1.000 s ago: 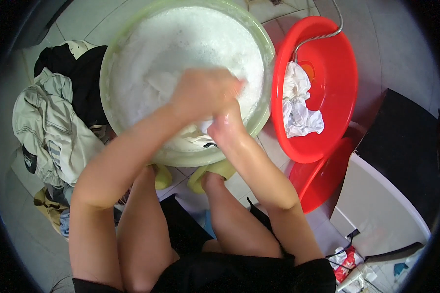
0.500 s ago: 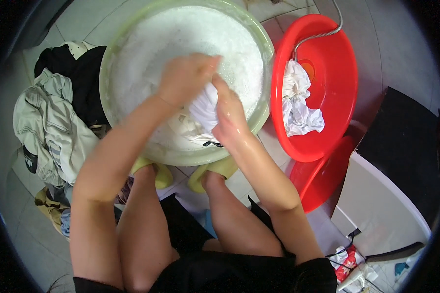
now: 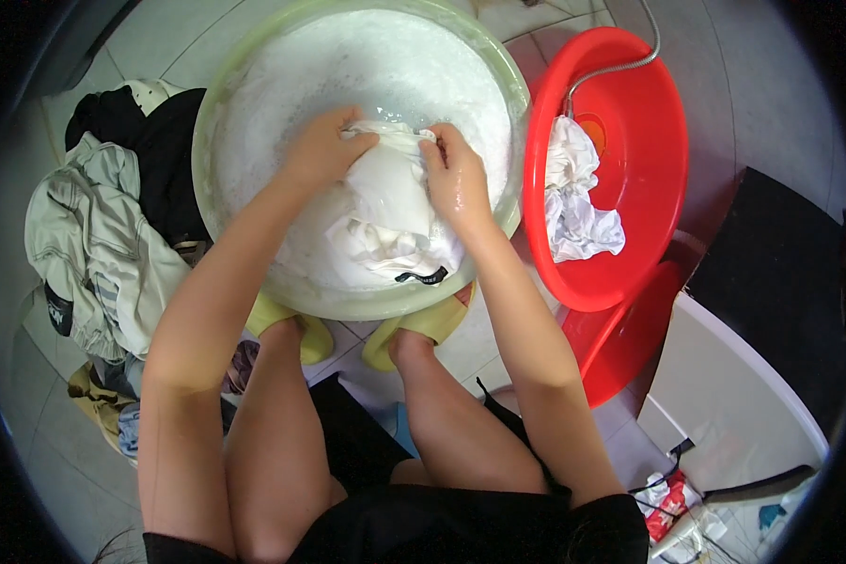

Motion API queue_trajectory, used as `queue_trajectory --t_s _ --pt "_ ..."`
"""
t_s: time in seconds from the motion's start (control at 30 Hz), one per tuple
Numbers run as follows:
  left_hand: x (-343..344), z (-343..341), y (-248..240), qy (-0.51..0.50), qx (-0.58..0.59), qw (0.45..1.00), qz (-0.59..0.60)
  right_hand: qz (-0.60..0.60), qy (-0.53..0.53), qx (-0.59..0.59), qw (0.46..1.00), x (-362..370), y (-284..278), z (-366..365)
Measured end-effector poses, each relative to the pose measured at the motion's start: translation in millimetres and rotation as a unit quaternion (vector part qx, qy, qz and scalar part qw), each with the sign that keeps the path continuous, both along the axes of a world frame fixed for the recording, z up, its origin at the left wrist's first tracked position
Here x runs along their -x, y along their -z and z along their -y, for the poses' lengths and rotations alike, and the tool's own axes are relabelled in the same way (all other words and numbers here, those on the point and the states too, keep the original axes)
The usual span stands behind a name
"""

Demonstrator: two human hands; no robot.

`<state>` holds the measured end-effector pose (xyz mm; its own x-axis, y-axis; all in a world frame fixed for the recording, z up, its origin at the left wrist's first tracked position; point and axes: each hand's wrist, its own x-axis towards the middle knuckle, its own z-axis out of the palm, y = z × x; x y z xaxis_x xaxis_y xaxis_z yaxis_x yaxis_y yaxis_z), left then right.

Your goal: The person washes a white shirt by hand in a basin of soapy water, scrubbing, rubbing, and wringing the fabric.

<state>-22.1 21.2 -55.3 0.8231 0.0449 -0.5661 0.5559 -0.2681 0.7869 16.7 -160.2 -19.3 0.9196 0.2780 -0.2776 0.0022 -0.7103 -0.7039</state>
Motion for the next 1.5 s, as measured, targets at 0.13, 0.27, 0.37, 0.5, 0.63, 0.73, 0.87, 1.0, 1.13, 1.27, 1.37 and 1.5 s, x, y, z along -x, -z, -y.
queue_trajectory --t_s 0.13,0.27,0.37,0.5,0.63,0.73,0.87,1.0,1.13,1.27,1.37,1.5 --pt "5 14 -2 -0.141 -0.066 0.978 0.136 -0.056 0.052 -0.083 0.994 1 13 -6" --pt "15 44 -62 -0.037 -0.096 0.935 0.339 -0.336 0.284 -0.352 0.826 -4 -8 -26" --pt "21 59 -93 0.122 -0.192 0.857 0.462 -0.400 0.230 -0.388 0.798 0 -30 -32" --pt "-2 31 -62 0.065 -0.167 0.838 0.516 -0.339 0.343 -0.434 0.761 30 -66 -60" --pt "-6 28 -72 0.029 -0.129 0.962 0.237 -0.415 0.313 -0.384 0.763 33 -49 -47" --pt "12 60 -92 0.055 -0.214 0.895 0.388 -0.292 0.208 -0.376 0.854 36 -18 -35" --pt "14 64 -73 0.056 -0.176 0.846 0.500 -0.382 0.282 -0.372 0.798 48 -24 -29" --pt "-10 28 -63 0.052 -0.099 0.981 0.161 -0.433 0.290 -0.356 0.776 31 -56 -33" --pt "-7 9 -71 -0.030 0.136 0.983 0.122 -0.443 0.274 -0.347 0.780 5 -67 -21" --pt "1 -25 -80 0.140 0.064 0.983 0.098 -0.407 0.220 -0.346 0.816 -19 -64 23" --pt "4 -37 -77 0.160 0.032 0.983 0.084 -0.308 0.116 -0.245 0.912 -22 -69 33" --pt "4 -31 -89 0.086 0.259 0.957 0.095 -0.052 -0.203 0.015 0.978 -18 -79 27"
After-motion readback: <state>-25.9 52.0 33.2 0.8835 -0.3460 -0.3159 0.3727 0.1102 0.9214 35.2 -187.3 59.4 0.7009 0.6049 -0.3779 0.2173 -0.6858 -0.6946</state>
